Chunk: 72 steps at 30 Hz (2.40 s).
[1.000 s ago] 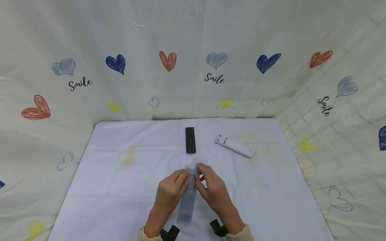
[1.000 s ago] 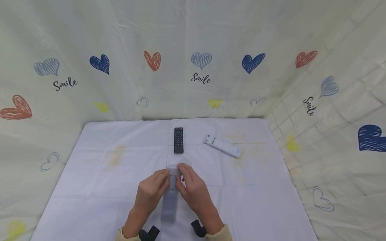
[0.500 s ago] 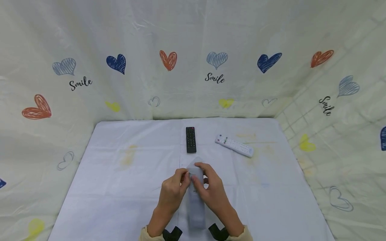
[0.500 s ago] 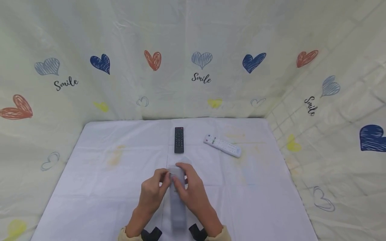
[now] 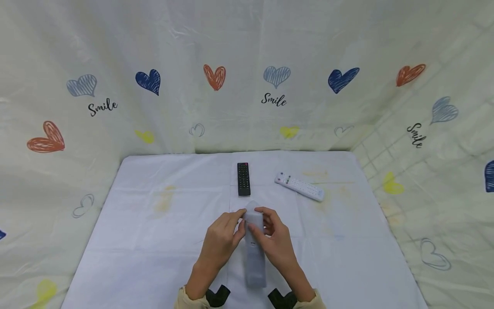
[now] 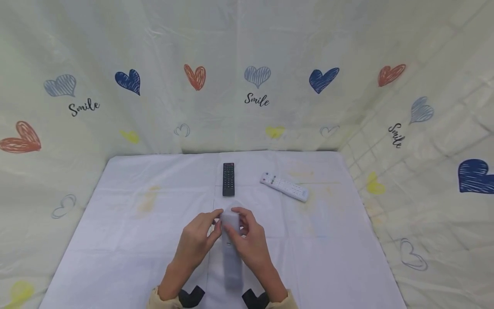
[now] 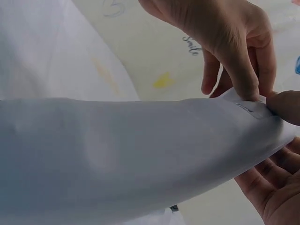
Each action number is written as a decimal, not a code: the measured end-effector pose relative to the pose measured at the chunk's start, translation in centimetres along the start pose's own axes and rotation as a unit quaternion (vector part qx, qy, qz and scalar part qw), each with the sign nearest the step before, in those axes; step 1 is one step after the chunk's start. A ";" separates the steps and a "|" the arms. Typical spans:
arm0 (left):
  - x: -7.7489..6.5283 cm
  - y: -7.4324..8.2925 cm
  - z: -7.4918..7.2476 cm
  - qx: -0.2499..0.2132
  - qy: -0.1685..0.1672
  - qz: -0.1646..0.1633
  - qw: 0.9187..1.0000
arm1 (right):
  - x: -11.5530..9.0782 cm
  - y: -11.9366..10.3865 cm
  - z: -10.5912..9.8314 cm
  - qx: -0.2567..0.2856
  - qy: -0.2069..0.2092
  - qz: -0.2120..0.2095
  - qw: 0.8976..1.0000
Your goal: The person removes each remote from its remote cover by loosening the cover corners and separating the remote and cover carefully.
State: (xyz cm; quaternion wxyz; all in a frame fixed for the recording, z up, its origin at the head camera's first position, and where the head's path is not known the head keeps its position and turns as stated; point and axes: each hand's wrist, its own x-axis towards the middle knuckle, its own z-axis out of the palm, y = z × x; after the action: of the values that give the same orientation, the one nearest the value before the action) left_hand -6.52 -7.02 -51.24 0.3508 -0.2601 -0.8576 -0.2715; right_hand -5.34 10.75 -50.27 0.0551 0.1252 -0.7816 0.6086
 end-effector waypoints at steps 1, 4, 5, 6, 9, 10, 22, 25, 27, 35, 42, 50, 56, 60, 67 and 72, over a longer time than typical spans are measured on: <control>0.0 0.0 0.0 0.007 -0.002 -0.002 1.000 | 0.0 0.0 0.0 -0.003 -0.001 0.002 1.000; 0.0 -0.1 0.0 0.015 0.000 -0.011 1.000 | 0.0 0.0 0.1 -0.006 -0.008 0.001 1.000; 0.0 -0.2 0.0 0.012 0.003 -0.016 1.000 | 0.0 0.1 0.1 -0.003 -0.012 0.001 1.000; 0.0 -0.2 -0.1 0.005 0.006 -0.022 1.000 | 0.0 0.1 0.1 0.001 -0.016 0.000 1.000; 0.1 -0.2 -0.2 -0.025 0.014 -0.047 0.998 | 0.0 0.2 0.2 0.011 -0.031 0.000 0.999; 0.1 -0.2 -0.2 -0.038 0.015 -0.059 0.997 | 0.0 0.2 0.2 0.013 -0.035 0.000 0.999; 0.3 -0.1 -1.2 -0.114 0.003 -0.127 0.985 | 0.3 0.0 -1.6 0.079 -0.126 0.033 0.988; 0.6 -0.5 -1.6 -0.099 0.009 -0.114 0.989 | 0.6 0.0 -1.8 0.112 -0.148 0.032 0.982; 0.8 -0.8 -1.8 -0.088 0.016 -0.110 0.990 | 0.9 0.0 -1.9 0.131 -0.161 0.027 0.978; 0.9 -1.0 -1.7 -0.123 0.022 -0.118 0.985 | 1.6 0.3 -2.3 0.180 -0.197 0.027 0.963; 0.5 -1.7 -1.5 -0.216 0.018 -0.139 0.966 | 1.9 0.4 -2.4 0.241 -0.238 0.034 0.940; 0.6 -1.4 -1.1 -0.340 0.003 -0.203 0.918 | 2.0 0.0 -3.3 0.180 -0.221 0.017 0.958; 1.0 -0.5 -1.1 -0.400 -0.028 -0.321 0.858 | 1.4 0.1 -3.0 0.160 -0.166 0.031 0.973; 0.8 0.1 -0.9 -0.408 -0.016 -0.369 0.835 | 1.1 0.2 -2.3 0.150 -0.137 0.039 0.978; -0.3 1.3 -0.5 -0.433 -0.041 -0.417 0.798 | 0.9 0.2 -1.1 0.108 -0.073 0.030 0.991; -0.7 1.8 -0.4 -0.427 -0.097 -0.433 0.788 | 0.9 0.3 -0.2 0.073 -0.038 0.016 0.996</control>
State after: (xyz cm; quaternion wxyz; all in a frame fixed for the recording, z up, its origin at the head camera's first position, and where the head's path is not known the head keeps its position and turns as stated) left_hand -4.78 -6.18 -51.02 -0.0358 -0.0103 -0.7064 -0.7068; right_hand -6.26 10.93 -50.26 0.0059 0.1397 -0.7383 0.6599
